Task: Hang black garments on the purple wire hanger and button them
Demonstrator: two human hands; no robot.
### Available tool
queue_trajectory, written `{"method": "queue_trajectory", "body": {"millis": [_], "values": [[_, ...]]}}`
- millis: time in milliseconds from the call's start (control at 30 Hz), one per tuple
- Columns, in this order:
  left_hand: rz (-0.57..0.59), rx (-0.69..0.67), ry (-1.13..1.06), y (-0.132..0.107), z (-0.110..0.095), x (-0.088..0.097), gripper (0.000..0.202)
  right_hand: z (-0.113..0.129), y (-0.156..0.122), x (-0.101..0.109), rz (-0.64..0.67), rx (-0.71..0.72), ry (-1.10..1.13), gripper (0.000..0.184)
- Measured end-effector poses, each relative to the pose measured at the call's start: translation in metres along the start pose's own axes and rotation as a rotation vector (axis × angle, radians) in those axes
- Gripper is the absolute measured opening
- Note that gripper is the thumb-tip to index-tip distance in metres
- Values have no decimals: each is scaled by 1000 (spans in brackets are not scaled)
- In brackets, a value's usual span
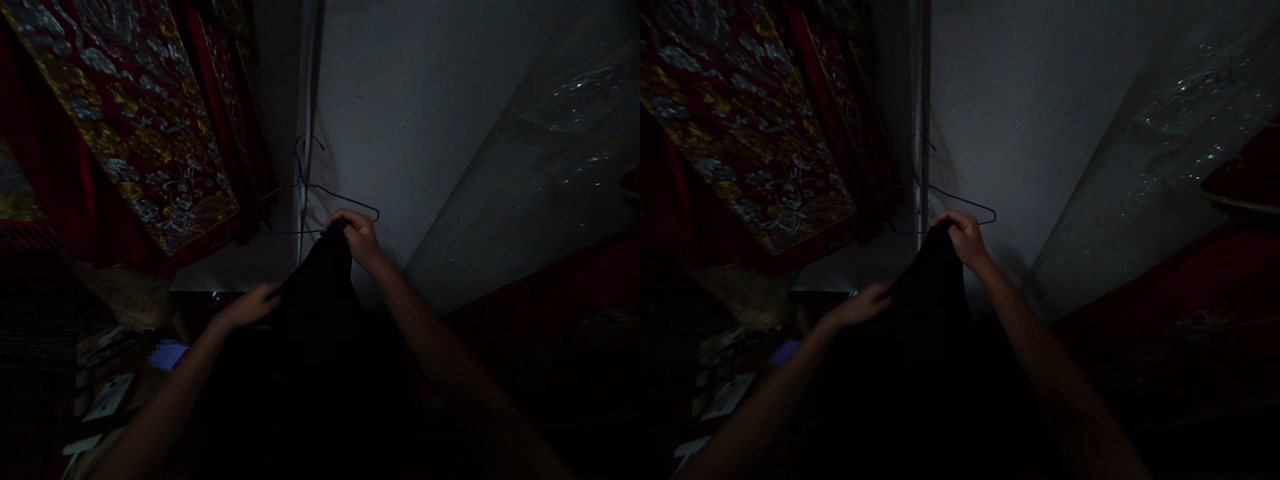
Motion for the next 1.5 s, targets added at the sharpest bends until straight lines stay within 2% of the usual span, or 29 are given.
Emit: {"method": "queue_trajectory", "body": {"millis": [100,167,233,300,400,500,567,633,700,800,867,967,1067,1233,1367,1433,1500], "values": [[-155,17,-60,-13,-28,28,23,-31,1,-17,-148,-79,46,28],[-202,26,-140,-21,-51,38,25,-56,2,-39,-147,-206,133,35],[-150,54,-224,-29,-69,36,28,-76,4,-62,-73,-307,188,43],[-26,94,-268,-38,-75,29,33,-88,6,-73,15,-360,157,50],[95,155,-197,-50,-61,26,39,-96,7,-61,46,-427,-2,59],[32,193,-48,-56,-32,45,28,-90,3,-30,11,-404,-114,61],[-29,234,75,-55,-17,63,18,-81,-3,-13,57,-380,-127,59],[-67,281,227,-48,-12,79,21,-72,-9,-1,115,-386,-108,57],[-100,252,345,-36,-22,90,26,-64,-12,10,116,-385,-83,57],[-101,105,394,-18,-54,96,25,-54,-12,25,91,-348,-86,56],[-52,74,416,-12,-72,95,25,-52,-12,33,90,-305,-154,55],[59,112,468,-14,-84,90,26,-50,-15,42,49,-211,-315,52],[174,135,524,-21,-91,84,31,-50,-18,44,12,-139,-414,50],[139,66,535,-10,-114,85,35,-48,-20,33,-42,-104,-427,49],[-49,-102,483,21,-132,83,34,-44,-29,10,51,-155,-302,51],[-174,-239,476,35,-135,79,32,-42,-36,-1,111,-186,-203,52],[-297,-347,482,43,-133,76,28,-40,-40,-3,113,-188,-141,51]]}}
Point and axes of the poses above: each hand's wrist, its own y-axis towards the middle knuckle, its own x-axis out of the back of the hand, z = x × y, the point moved 5 cm from there along y, towards the middle knuckle, and after that the axes turned 10 degrees about -y, right-handed, at the moved point
